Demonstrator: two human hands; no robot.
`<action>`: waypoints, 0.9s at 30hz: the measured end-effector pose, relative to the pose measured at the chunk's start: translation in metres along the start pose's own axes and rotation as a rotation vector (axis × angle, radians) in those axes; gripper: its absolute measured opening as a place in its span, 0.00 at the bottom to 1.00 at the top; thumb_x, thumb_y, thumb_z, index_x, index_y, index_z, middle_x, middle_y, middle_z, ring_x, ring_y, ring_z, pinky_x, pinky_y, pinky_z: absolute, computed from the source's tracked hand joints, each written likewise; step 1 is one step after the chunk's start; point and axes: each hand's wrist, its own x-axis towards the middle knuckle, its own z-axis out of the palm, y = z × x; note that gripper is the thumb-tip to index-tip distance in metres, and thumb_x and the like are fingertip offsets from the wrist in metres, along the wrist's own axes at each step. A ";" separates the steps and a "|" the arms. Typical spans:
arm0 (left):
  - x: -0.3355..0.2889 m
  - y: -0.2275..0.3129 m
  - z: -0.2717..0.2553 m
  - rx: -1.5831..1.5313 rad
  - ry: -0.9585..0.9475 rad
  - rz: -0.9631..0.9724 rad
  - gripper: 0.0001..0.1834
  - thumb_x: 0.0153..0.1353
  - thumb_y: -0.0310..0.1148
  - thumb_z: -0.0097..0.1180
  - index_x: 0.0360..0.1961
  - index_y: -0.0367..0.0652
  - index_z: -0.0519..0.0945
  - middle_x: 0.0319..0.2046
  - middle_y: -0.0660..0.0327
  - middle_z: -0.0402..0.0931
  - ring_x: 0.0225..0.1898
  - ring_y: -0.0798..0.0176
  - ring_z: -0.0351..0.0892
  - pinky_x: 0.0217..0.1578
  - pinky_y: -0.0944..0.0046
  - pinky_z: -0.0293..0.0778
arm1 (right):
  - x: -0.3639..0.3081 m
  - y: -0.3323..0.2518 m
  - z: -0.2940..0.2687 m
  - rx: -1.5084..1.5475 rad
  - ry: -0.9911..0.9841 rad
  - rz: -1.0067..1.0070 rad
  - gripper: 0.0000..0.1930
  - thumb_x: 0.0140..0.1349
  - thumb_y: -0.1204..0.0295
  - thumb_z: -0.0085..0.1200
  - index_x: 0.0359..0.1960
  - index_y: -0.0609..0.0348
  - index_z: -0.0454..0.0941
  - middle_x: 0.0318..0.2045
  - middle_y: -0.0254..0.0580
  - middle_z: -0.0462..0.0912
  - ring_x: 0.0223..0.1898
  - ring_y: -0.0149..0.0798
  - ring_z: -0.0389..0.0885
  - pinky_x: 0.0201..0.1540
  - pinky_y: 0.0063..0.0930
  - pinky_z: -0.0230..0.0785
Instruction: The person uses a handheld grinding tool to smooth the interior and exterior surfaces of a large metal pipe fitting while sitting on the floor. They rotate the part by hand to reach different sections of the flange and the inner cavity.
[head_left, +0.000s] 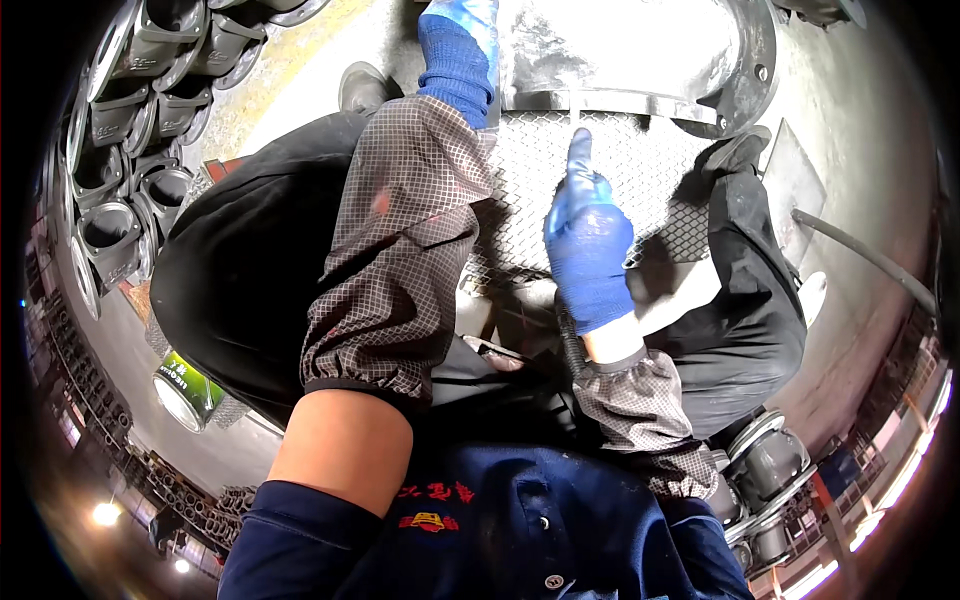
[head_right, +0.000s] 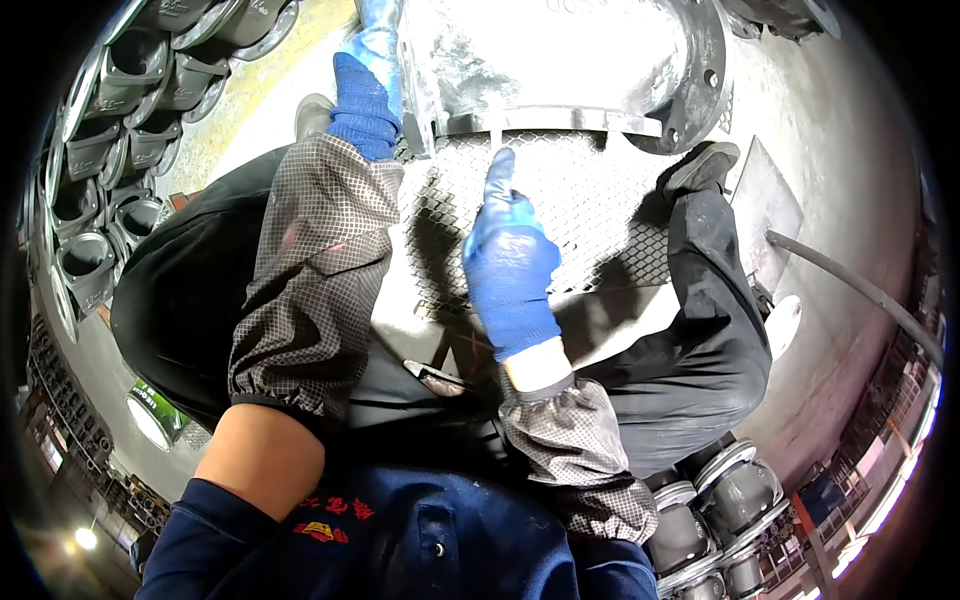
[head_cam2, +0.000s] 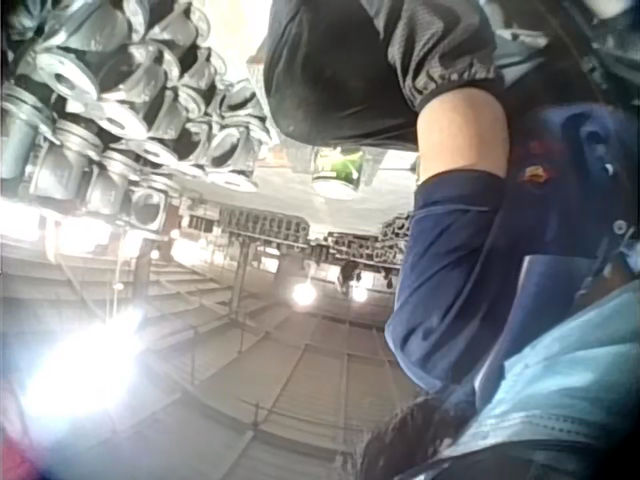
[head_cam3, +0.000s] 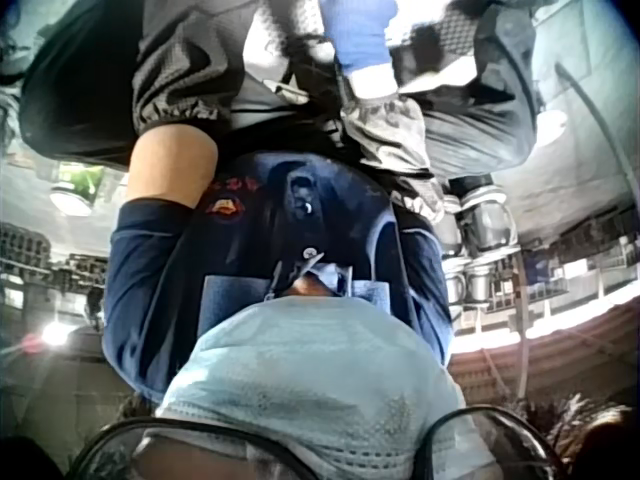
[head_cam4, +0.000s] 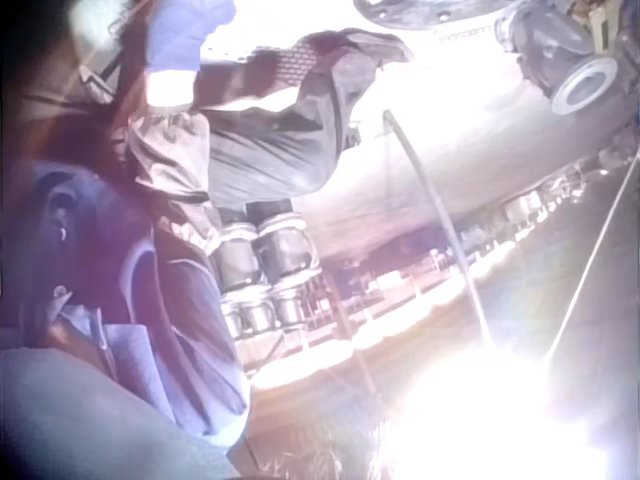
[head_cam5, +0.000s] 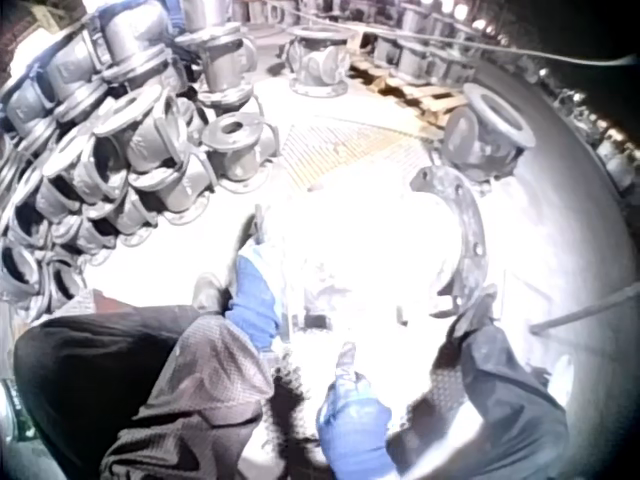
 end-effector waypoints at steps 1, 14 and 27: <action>0.000 0.000 0.000 -0.008 -0.001 0.000 0.25 0.60 0.51 0.48 0.49 0.42 0.75 0.40 0.58 0.78 0.38 0.60 0.77 0.39 0.60 0.74 | 0.003 -0.006 -0.005 -0.010 -0.176 0.061 0.39 0.57 0.72 0.48 0.70 0.59 0.43 0.37 0.53 0.79 0.32 0.48 0.81 0.35 0.42 0.75; 0.003 0.001 -0.001 -0.075 -0.029 -0.026 0.24 0.60 0.50 0.48 0.48 0.43 0.75 0.39 0.57 0.78 0.38 0.59 0.77 0.40 0.59 0.73 | -0.007 0.012 -0.003 0.424 0.319 -0.153 0.25 0.57 0.82 0.47 0.59 0.65 0.68 0.28 0.52 0.80 0.24 0.41 0.80 0.29 0.27 0.72; 0.006 0.002 -0.004 -0.100 -0.035 -0.034 0.23 0.60 0.50 0.47 0.47 0.43 0.76 0.38 0.56 0.78 0.37 0.57 0.76 0.40 0.58 0.73 | -0.003 0.012 -0.032 1.143 -0.072 0.115 0.20 0.65 0.76 0.42 0.60 0.65 0.67 0.27 0.36 0.77 0.20 0.20 0.71 0.24 0.17 0.68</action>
